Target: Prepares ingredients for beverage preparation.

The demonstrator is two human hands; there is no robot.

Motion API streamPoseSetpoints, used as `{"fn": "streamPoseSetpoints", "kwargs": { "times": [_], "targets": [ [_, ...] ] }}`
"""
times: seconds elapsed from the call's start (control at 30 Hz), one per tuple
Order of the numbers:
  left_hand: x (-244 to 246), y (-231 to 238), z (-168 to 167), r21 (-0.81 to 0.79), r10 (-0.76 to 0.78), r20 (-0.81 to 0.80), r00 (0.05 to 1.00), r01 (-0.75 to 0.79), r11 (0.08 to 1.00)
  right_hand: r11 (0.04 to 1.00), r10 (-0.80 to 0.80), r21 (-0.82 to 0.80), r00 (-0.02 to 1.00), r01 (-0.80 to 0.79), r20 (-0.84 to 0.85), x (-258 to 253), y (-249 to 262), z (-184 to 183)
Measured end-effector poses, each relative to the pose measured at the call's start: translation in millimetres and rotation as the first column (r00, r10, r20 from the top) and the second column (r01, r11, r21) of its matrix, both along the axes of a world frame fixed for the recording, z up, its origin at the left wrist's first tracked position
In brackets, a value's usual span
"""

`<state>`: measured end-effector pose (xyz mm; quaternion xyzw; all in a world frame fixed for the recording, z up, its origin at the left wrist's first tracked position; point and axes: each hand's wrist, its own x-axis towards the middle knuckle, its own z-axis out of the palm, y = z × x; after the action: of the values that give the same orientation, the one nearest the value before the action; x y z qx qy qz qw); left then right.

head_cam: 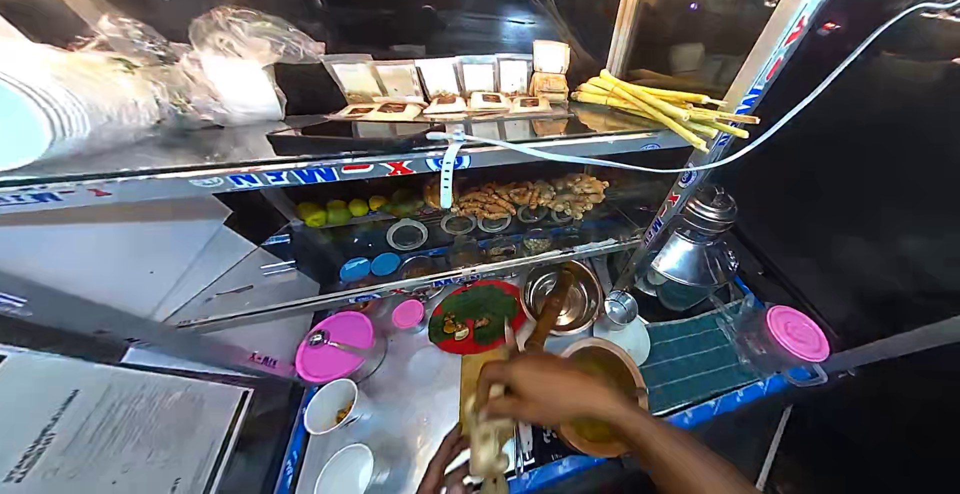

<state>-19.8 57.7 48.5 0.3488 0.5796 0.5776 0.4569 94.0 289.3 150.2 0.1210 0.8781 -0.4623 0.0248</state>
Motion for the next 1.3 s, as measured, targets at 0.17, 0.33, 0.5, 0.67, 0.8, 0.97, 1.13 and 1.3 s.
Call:
{"fn": "streamPoseSetpoints", "kwargs": {
  "times": [0.17,0.33,0.5,0.67,0.8,0.97,1.13,1.3],
  "targets": [
    [4,-18,-20,-0.199,0.125,-0.044,0.991,-0.132,0.971,0.947,-0.12,-0.28,0.982,0.158,0.148,11,-80,-82],
    [-3,-48,-78,-0.348,0.417,0.111,0.902,-0.358,0.867,0.758,-0.579,-0.194,0.78,0.622,0.238,40,-131,-164],
    [-9,-23,-90,-0.45,0.57,0.139,0.81,-0.461,0.765,0.623,-0.779,0.272,0.615,0.734,0.124,37,-138,-235],
    [-12,13,-102,-0.399,0.565,0.249,0.787,-0.448,0.8,0.568,-0.819,0.395,0.542,0.722,0.186,3,-126,-257],
    [-11,17,-109,-0.367,0.535,0.303,0.789,-0.421,0.829,0.544,-0.833,0.331,0.448,0.771,0.326,-12,-112,-245],
    [-10,17,-112,-0.368,0.552,0.329,0.766,-0.434,0.822,0.535,-0.84,0.378,0.427,0.755,0.336,-17,-109,-248],
    [-14,25,-118,-0.377,0.519,0.216,0.827,-0.42,0.826,0.458,-0.885,0.566,0.413,0.685,0.215,-13,-116,-263],
    [-25,46,-146,-0.377,0.426,0.012,0.905,-0.39,0.84,0.437,-0.894,0.513,0.418,0.739,0.159,-12,-127,-252]
  ]
}}
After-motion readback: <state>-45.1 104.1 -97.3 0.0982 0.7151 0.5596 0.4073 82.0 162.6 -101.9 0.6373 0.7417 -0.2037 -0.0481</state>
